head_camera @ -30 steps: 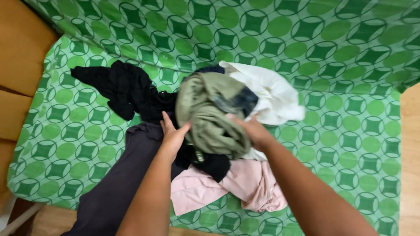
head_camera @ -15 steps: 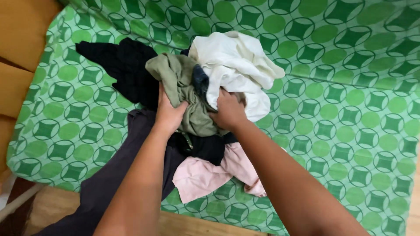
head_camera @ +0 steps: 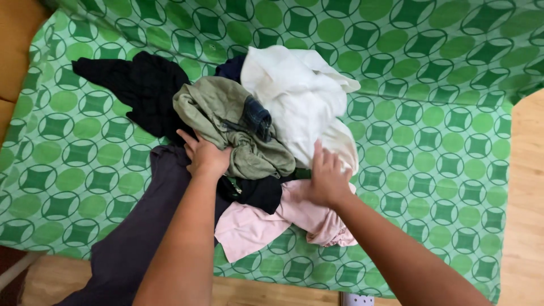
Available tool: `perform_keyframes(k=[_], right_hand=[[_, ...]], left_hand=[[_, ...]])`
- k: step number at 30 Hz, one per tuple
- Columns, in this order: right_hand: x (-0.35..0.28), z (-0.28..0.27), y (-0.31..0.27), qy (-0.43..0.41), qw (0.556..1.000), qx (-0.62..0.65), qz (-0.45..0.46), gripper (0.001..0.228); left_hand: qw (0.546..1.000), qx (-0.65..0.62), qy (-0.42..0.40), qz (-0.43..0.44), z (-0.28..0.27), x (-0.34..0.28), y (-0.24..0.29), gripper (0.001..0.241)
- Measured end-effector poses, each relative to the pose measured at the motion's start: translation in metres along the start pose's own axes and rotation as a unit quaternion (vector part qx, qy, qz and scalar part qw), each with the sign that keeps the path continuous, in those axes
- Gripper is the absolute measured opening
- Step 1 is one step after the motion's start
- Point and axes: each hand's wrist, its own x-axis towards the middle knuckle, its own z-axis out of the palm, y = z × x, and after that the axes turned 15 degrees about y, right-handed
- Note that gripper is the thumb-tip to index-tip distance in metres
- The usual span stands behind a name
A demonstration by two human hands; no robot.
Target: The person folds various garments on a bed, including a navy polka-dot top, a green t-shirt, and a black graphic t-shirt. They smooth each item before folding and place the finished pieces into a neat stack.
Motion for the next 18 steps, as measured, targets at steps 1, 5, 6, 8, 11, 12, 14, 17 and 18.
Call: perform_keyframes(k=[1, 5, 6, 8, 11, 12, 14, 17, 18], right_hand=[[-0.006, -0.001, -0.004, 0.001, 1.0, 0.0, -0.002, 0.149], [-0.014, 0.021, 0.005, -0.098, 0.98, -0.14, -0.101, 0.151], [-0.011, 0.033, 0.013, -0.053, 0.983, -0.13, -0.116, 0.15], [0.006, 0.035, 0.029, -0.041, 0.992, -0.091, -0.079, 0.134], [0.028, -0.001, 0.03, 0.067, 0.996, -0.041, -0.043, 0.09], [0.034, -0.019, 0.027, 0.158, 0.986, -0.032, -0.043, 0.063], [0.044, -0.037, 0.013, 0.29, 0.951, 0.031, -0.102, 0.057], [0.053, -0.067, -0.027, 0.382, 0.862, 0.256, -0.214, 0.054], [0.055, -0.077, -0.043, 0.334, 0.808, 0.409, -0.262, 0.058]], left_hand=[[1.0, -0.001, 0.001, -0.001, 0.0, 0.0, 0.001, 0.122], [0.998, 0.048, 0.018, -0.02, -0.002, -0.002, 0.005, 0.132], [0.997, 0.062, 0.03, -0.029, -0.004, -0.003, 0.006, 0.139], [0.997, 0.056, 0.029, -0.043, -0.012, -0.01, 0.007, 0.142], [0.995, 0.028, 0.024, -0.093, -0.025, -0.015, 0.009, 0.148], [0.991, 0.006, 0.016, -0.13, -0.03, -0.018, 0.008, 0.151], [0.99, 0.006, 0.013, -0.143, -0.025, -0.013, -0.008, 0.151], [0.989, -0.006, 0.079, -0.127, -0.007, 0.005, -0.043, 0.136], [0.984, -0.015, 0.146, -0.097, 0.001, 0.013, -0.057, 0.125]])
